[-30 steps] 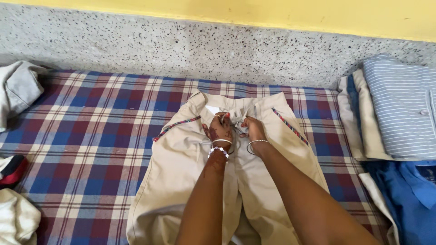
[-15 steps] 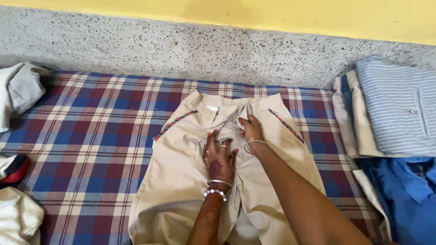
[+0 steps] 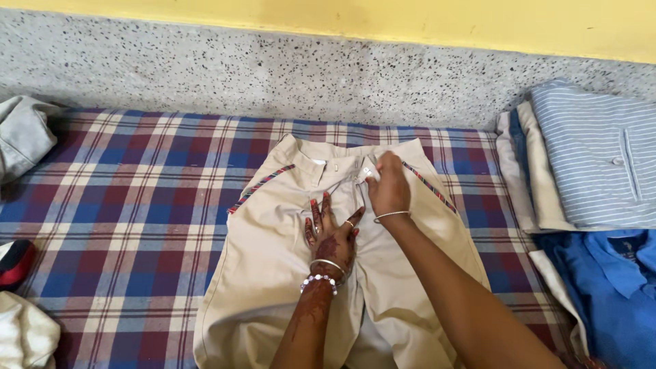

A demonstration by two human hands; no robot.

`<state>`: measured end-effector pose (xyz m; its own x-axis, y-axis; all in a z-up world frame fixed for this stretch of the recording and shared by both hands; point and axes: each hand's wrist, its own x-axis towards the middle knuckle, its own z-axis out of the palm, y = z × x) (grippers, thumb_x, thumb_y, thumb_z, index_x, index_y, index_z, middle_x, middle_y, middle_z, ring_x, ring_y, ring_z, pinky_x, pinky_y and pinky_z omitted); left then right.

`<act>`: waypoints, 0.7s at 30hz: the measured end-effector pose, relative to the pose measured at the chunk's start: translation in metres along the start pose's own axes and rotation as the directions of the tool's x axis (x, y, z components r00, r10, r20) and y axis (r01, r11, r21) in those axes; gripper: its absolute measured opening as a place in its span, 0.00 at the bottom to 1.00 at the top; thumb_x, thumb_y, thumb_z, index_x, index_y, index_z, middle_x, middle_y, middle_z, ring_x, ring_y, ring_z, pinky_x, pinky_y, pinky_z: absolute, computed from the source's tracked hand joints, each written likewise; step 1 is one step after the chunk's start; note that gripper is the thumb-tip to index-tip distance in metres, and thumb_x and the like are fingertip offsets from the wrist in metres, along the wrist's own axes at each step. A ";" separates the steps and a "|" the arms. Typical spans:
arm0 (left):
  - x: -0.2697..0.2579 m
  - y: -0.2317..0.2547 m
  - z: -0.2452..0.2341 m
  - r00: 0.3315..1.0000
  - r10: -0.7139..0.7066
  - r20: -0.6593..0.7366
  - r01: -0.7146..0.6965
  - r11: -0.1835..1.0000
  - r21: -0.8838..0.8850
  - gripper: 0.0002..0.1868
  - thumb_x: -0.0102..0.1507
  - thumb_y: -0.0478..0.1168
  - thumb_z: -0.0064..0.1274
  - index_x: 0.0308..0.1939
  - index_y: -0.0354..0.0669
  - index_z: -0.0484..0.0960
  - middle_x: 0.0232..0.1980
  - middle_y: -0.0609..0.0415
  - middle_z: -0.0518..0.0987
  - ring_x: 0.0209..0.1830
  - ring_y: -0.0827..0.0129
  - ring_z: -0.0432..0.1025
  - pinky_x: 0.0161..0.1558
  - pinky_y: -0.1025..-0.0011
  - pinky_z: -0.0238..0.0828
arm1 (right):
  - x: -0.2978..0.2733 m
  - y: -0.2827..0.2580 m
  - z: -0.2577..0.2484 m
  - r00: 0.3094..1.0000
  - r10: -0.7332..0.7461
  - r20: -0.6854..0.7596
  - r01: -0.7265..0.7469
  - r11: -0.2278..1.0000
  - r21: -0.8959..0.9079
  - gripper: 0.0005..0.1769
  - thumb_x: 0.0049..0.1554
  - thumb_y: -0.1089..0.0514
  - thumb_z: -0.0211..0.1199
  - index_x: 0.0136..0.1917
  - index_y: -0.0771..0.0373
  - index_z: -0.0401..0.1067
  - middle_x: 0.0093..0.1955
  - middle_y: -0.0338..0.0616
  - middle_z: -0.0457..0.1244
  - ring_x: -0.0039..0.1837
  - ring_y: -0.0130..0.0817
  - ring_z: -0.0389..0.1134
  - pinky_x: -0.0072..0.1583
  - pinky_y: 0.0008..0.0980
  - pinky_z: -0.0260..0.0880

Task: The person folds a striped shirt and then a pair of beige trousers on a plaid bedsheet. They smooth the garments, fold the trousers in half, and complete the fold by hand.

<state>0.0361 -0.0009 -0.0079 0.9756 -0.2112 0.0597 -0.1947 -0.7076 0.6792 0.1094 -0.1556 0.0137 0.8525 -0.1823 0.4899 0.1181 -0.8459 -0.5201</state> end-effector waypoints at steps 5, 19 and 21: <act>0.007 -0.007 0.008 0.998 -0.026 0.050 0.024 0.999 0.043 0.26 0.64 0.46 0.54 0.65 0.82 0.75 0.84 0.46 0.34 0.83 0.44 0.29 0.75 0.40 0.29 | -0.006 -0.004 0.008 0.979 -0.154 0.131 0.164 0.984 -0.067 0.16 0.50 0.70 0.61 0.49 0.51 0.72 0.48 0.43 0.61 0.55 0.47 0.66 0.56 0.45 0.66; 0.034 0.009 -0.039 0.994 -0.053 0.100 0.035 0.984 0.173 0.14 0.60 0.46 0.57 0.50 0.61 0.84 0.72 0.53 0.65 0.75 0.54 0.56 0.71 0.41 0.48 | -0.015 0.011 0.028 0.995 0.071 0.069 -0.085 0.970 0.227 0.09 0.51 0.59 0.67 0.47 0.54 0.73 0.44 0.35 0.64 0.49 0.35 0.68 0.53 0.39 0.66; 0.044 0.007 -0.041 1.000 0.020 -0.017 -0.017 0.989 0.148 0.13 0.60 0.42 0.54 0.47 0.55 0.86 0.69 0.55 0.70 0.73 0.59 0.61 0.71 0.40 0.50 | -0.019 0.010 0.032 0.996 0.084 0.040 -0.089 0.983 0.159 0.08 0.51 0.59 0.67 0.45 0.54 0.73 0.43 0.36 0.64 0.50 0.36 0.68 0.53 0.42 0.63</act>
<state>0.0822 0.0125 0.0296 0.9731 -0.2139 0.0856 -0.2245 -0.7960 0.5621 0.1108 -0.1445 -0.0226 0.8791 -0.2326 0.4161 0.1207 -0.7359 -0.6663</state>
